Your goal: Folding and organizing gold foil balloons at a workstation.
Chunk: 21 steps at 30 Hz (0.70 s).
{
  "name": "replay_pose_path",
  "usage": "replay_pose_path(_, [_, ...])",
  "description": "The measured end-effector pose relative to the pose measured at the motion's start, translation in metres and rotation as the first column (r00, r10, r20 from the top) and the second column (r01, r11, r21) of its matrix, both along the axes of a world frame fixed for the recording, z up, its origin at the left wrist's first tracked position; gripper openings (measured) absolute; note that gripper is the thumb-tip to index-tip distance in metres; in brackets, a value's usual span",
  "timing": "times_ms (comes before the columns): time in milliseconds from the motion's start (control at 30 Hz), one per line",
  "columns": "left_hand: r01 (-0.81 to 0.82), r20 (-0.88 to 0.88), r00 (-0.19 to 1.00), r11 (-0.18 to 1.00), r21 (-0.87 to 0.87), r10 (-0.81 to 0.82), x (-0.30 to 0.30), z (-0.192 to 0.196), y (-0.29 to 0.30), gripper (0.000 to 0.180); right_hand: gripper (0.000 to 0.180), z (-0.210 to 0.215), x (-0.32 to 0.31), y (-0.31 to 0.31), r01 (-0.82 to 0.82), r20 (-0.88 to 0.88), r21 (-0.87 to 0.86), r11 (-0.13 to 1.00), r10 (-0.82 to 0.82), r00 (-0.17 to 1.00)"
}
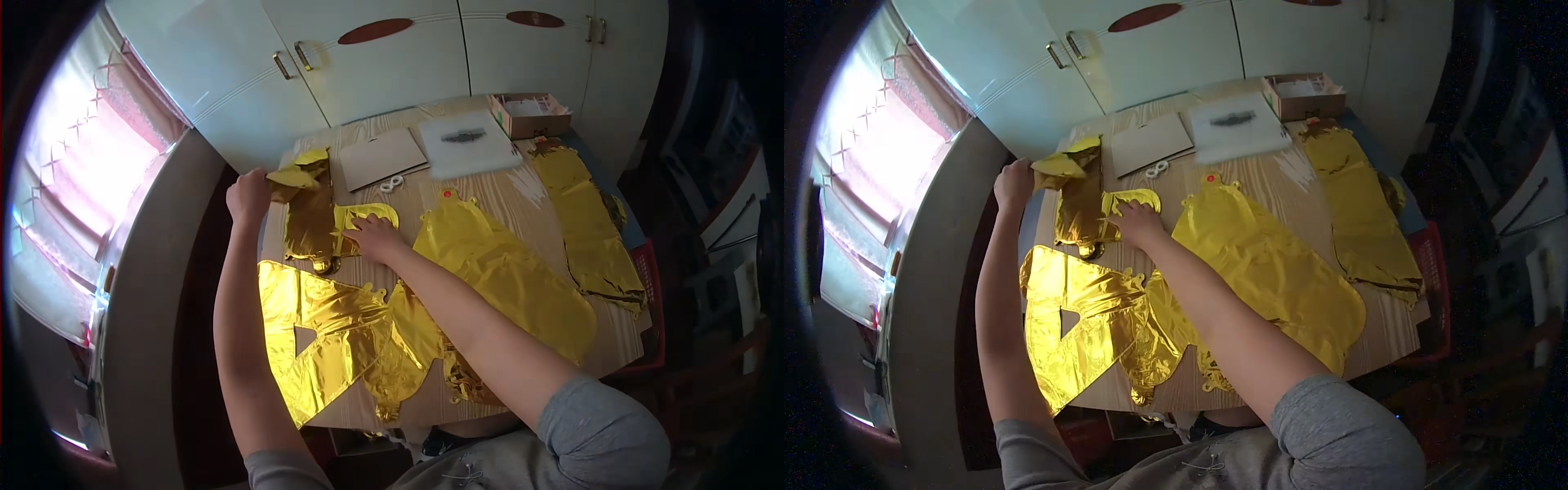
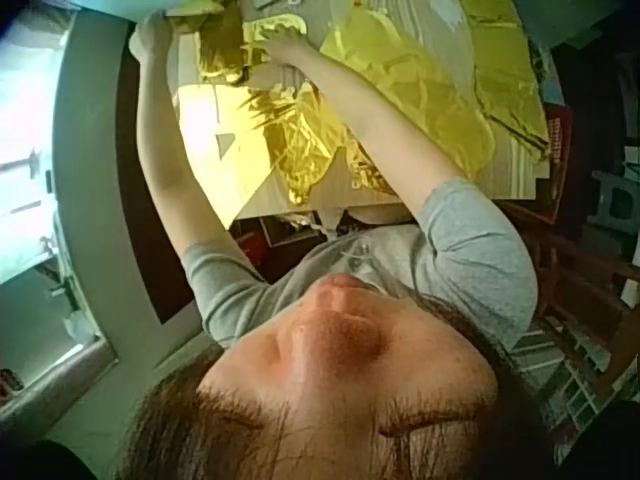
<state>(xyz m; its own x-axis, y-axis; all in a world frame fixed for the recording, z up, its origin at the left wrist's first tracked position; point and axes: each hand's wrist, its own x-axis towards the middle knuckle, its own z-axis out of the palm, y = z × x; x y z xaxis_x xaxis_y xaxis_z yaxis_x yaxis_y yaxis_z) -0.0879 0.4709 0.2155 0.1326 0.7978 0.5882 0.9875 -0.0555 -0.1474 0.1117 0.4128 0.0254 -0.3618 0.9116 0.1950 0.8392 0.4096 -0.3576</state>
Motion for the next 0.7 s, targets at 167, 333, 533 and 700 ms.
replay_pose_path(167, [0.02,0.006,1.0,0.998,0.065,-0.02,0.011,0.014,-0.001,0.022,0.047,-0.003,0.008,0.006,0.017,-0.025,0.007,1.0,-0.017,1.0])
replay_pose_path(333, [0.042,-0.179,0.983,0.997,0.058,-0.031,-0.016,0.025,0.013,0.023,0.043,0.0,0.0,0.0,-0.013,-0.01,0.005,1.0,0.013,1.0])
replay_pose_path(533, [0.002,-0.024,1.0,1.0,0.011,-0.001,0.0,0.029,-0.003,0.022,0.041,0.001,0.006,-0.002,0.0,-0.019,0.037,0.999,0.001,1.0])
replay_pose_path(700, [0.158,0.001,0.987,0.986,-0.06,-0.158,0.012,-0.007,-0.012,0.028,0.039,0.001,0.007,0.0,0.04,-0.037,0.038,0.998,-0.039,0.999])
